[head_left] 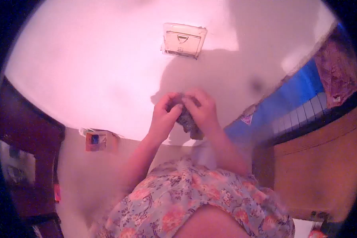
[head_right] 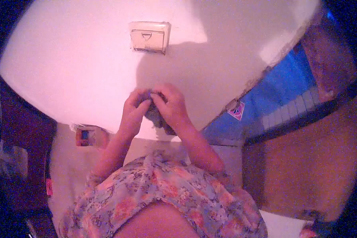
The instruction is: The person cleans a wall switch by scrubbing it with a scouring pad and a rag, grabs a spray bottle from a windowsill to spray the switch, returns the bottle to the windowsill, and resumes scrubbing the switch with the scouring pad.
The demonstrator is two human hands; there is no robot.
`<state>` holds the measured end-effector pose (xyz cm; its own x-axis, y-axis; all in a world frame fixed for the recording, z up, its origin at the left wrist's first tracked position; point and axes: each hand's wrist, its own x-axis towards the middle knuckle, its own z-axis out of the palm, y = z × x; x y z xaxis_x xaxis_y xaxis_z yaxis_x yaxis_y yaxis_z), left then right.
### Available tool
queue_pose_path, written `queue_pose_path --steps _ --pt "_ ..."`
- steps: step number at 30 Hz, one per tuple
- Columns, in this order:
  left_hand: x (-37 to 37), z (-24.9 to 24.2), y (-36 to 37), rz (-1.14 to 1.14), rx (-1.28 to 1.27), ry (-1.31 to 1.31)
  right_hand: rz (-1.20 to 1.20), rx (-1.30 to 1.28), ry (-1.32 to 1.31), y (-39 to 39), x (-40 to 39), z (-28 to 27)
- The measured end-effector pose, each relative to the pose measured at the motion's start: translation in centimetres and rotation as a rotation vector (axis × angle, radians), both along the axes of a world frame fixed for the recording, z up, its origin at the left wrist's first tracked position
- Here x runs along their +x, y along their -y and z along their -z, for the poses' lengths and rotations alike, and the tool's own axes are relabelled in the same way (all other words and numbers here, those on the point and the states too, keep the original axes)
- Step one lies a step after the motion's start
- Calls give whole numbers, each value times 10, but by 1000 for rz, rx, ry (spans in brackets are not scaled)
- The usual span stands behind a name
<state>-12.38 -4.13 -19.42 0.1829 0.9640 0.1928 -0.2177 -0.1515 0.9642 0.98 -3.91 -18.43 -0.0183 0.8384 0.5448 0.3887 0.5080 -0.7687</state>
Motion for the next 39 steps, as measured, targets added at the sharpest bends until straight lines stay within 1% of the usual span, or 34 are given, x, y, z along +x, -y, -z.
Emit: queue_pose_path --steps 2,4,5,6,7,8,9,10,11,13,14,15,16,19,20,21,22,23,25,26,27,28,29,31,32,34,35,37,38,39 --pt "8 0 2 -32 -48 56 -49 -21 40 4 5 1" --pt "12 -2 0 -64 -89 112 -48 -24 -14 5 9 3" --pt "12 -5 -3 -150 -95 126 -67 -24 -5 6 13 5" --pt "12 -7 -7 -234 -102 141 -53 -75 -76 8 19 9" --pt "14 -8 -12 -258 -65 306 -37 -126 -146 11 27 14" --pt "13 -9 -19 -341 -46 267 -51 -128 -137 15 36 18" --pt "12 -12 -25 -422 -30 227 -81 -204 -54 20 47 24" --pt "14 -16 -29 -435 -29 235 -110 -276 30 26 54 28" --pt "18 -23 -31 -455 -38 293 -122 -275 40 34 58 32" --pt "24 -24 -34 -490 -41 362 -147 -501 82 50 64 39" --pt "28 -20 -37 -461 -40 444 -159 -498 94 56 70 43" --pt "30 -18 -39 -431 -36 525 -204 -464 169 60 75 48" --pt "30 -17 -42 -444 -30 531 -249 -428 243 62 79 54" --pt "33 -26 -43 -507 27 541 -279 -402 224 64 106 87" --pt "33 -34 -43 -591 77 434 -288 -397 227 65 113 91" --pt "32 -41 -45 -669 126 327 -263 -447 214 64 117 93" --pt "34 -45 -45 -675 132 329 -238 -498 202 63 122 94" --pt "37 -48 -44 -673 110 287 -242 -493 204 65 123 89" --pt "44 -48 -42 -671 86 248 -238 -591 49 70 126 76" --pt "50 -41 -40 -627 60 187 -234 -593 49 70 128 77" --pt "55 -33 -36 -579 32 126 -179 -674 -46 71 130 78" --pt "59 -21 -31 -466 -12 149 -124 -752 -142 71 133 79" --pt "63 -17 -23 -353 -88 119 -121 -753 -146 68 136 79" --pt "72 -6 -7 -174 -161 53 -10 -622 -265 58 143 77" --pt "75 -5 0 -174 -161 49 -12 -623 -269 51 147 77" --pt "79 -6 9 -50 -220 80 -103 -607 -677 36 153 79" --pt "79 -7 10 -50 -217 75 -105 -604 -681 38 150 68" --pt "78 -9 9 -190 -74 62 -132 -824 -657 46 139 39" --pt "75 -13 7 -279 -96 86 -136 -821 -660 48 136 43" --pt "68 -18 5 -336 -60 65 -264 -803 -629 53 133 50"
